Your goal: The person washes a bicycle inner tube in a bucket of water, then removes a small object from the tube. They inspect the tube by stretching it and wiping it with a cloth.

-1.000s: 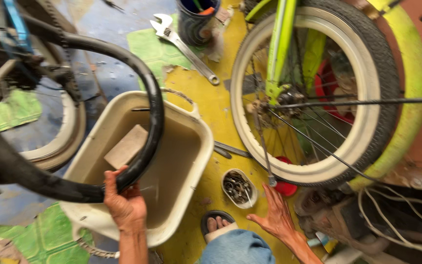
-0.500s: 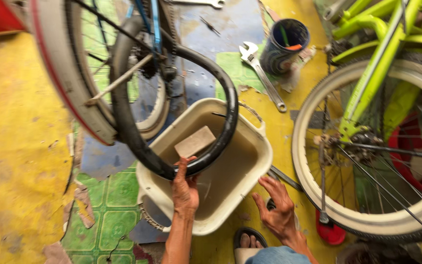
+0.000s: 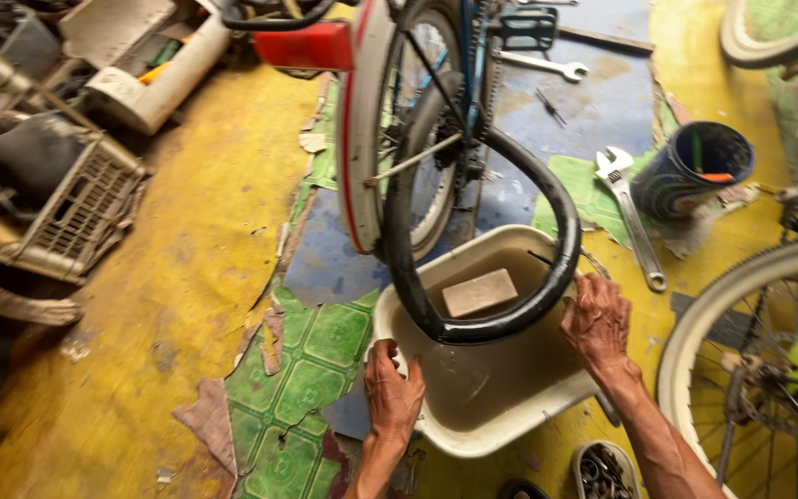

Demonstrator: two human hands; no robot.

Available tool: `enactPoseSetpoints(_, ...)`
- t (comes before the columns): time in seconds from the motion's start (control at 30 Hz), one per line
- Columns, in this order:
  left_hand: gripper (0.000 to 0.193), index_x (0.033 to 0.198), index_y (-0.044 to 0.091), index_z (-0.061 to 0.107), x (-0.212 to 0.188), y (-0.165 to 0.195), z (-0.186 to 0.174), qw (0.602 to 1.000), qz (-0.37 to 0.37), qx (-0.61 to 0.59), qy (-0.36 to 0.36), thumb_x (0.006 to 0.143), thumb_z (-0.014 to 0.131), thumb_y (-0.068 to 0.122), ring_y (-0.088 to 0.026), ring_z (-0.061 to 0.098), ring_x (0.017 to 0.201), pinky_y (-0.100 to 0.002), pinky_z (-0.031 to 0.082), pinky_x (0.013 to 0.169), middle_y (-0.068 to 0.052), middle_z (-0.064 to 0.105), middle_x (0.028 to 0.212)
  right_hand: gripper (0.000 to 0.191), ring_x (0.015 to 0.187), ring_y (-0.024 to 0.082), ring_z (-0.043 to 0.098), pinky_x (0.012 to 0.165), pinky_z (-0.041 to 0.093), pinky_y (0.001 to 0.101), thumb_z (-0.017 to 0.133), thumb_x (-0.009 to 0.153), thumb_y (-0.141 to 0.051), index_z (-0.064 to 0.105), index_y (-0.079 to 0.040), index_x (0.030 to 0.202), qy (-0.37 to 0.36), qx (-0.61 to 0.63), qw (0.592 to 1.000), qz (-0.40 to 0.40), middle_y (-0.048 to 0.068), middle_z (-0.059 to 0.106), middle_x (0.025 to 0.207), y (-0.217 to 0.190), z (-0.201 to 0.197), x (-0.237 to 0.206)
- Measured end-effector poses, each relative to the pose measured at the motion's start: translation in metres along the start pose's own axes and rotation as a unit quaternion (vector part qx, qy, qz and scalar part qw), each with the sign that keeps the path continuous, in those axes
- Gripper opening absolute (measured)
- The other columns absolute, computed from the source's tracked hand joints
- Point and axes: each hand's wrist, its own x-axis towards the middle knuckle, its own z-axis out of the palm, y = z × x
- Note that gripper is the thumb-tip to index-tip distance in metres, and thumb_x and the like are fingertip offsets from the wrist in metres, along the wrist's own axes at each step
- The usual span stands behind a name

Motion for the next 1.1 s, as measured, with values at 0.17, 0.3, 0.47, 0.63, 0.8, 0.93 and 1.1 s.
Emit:
enactPoseSetpoints(0.17, 0.049, 0.117, -0.008, 0.051, 0.015, -0.004, -0.026, 0.999, 0.009, 0.053, -0.008, 0.080, 0.074, 0.013, -0.042, 0.070, 0.085, -0.047, 0.057, 0.077, -0.029, 0.067, 0.095, 0.026, 0.087, 0.038, 0.066, 0.075, 0.053, 0.0531, 0.058, 0.096, -0.022, 0.059, 0.000, 0.109, -0.162, -0.049, 0.982, 0.089, 0.022, 0.065, 0.102, 0.016, 0.021, 0.023)
enactPoseSetpoints(0.3, 0.046, 0.121, -0.008, 0.045, 0.026, -0.001, -0.029, 0.977, -0.131, 0.052, -0.158, 0.091, 0.069, 0.016, -0.040, 0.074, 0.081, -0.044, 0.061, 0.076, -0.028, 0.070, 0.091, 0.019, 0.086, 0.042, 0.066, 0.075, 0.053, 0.0556, 0.054, 0.096, -0.018, 0.058, -0.004, 0.108, -0.161, 0.024, 0.985, 0.051, 0.022, 0.067, 0.095, 0.023, 0.029, 0.034)
enactPoseSetpoints(0.47, 0.070, 0.137, -0.009, 0.025, 0.032, -0.019, -0.010, 0.970, -0.155, 0.041, -0.181, 0.087, 0.071, 0.010, -0.037, 0.073, 0.084, -0.043, 0.060, 0.075, -0.029, 0.068, 0.091, 0.016, 0.088, 0.044, 0.067, 0.079, 0.052, 0.0571, 0.048, 0.099, -0.015, 0.056, -0.008, 0.111, -0.167, 0.071, 0.980, 0.082, 0.022, 0.070, 0.099, 0.025, 0.027, 0.037)
enactPoseSetpoints(0.63, 0.072, 0.127, 0.007, 0.033, 0.026, -0.042, 0.007, 0.988, -0.116, 0.034, -0.091, 0.072, 0.079, 0.003, -0.035, 0.069, 0.084, -0.046, 0.055, 0.070, -0.021, 0.062, 0.105, 0.018, 0.082, 0.044, 0.067, 0.074, 0.052, 0.0577, 0.052, 0.098, -0.020, 0.059, -0.007, 0.108, -0.218, 0.055, 0.970, 0.091, 0.024, 0.070, 0.093, 0.026, 0.022, 0.046)
enactPoseSetpoints(0.8, 0.057, 0.126, 0.012, 0.036, 0.033, -0.047, -0.014, 0.968, -0.185, 0.049, -0.165, 0.081, 0.071, 0.005, -0.033, 0.071, 0.087, -0.048, 0.057, 0.072, -0.018, 0.064, 0.107, 0.022, 0.063, 0.038, 0.068, 0.057, 0.056, 0.0524, 0.048, 0.100, -0.021, 0.059, -0.002, 0.101, -0.294, 0.065, 0.946, 0.119, 0.025, 0.068, 0.083, 0.025, 0.017, 0.037)
enactPoseSetpoints(0.93, 0.061, 0.130, 0.014, 0.030, 0.040, -0.056, -0.039, 0.942, -0.237, 0.009, -0.237, 0.079, 0.062, -0.001, -0.034, 0.073, 0.096, -0.049, 0.062, 0.080, -0.016, 0.054, 0.125, 0.035, 0.056, 0.035, 0.067, 0.051, 0.054, 0.0504, 0.050, 0.103, -0.028, 0.061, 0.003, 0.091, -0.323, 0.074, 0.937, 0.107, 0.027, 0.067, 0.072, 0.023, 0.013, 0.010)
enactPoseSetpoints(1.1, 0.071, 0.127, 0.012, 0.029, 0.039, -0.097, -0.072, 0.964, -0.137, 0.050, -0.224, 0.071, 0.070, -0.001, -0.039, 0.058, 0.120, -0.050, 0.053, 0.097, -0.020, 0.056, 0.135, 0.036, 0.053, 0.035, 0.067, 0.051, 0.053, 0.0513, 0.051, 0.101, -0.027, 0.062, 0.004, 0.085, -0.366, 0.109, 0.920, 0.088, 0.026, 0.065, 0.064, 0.004, 0.012, -0.026)
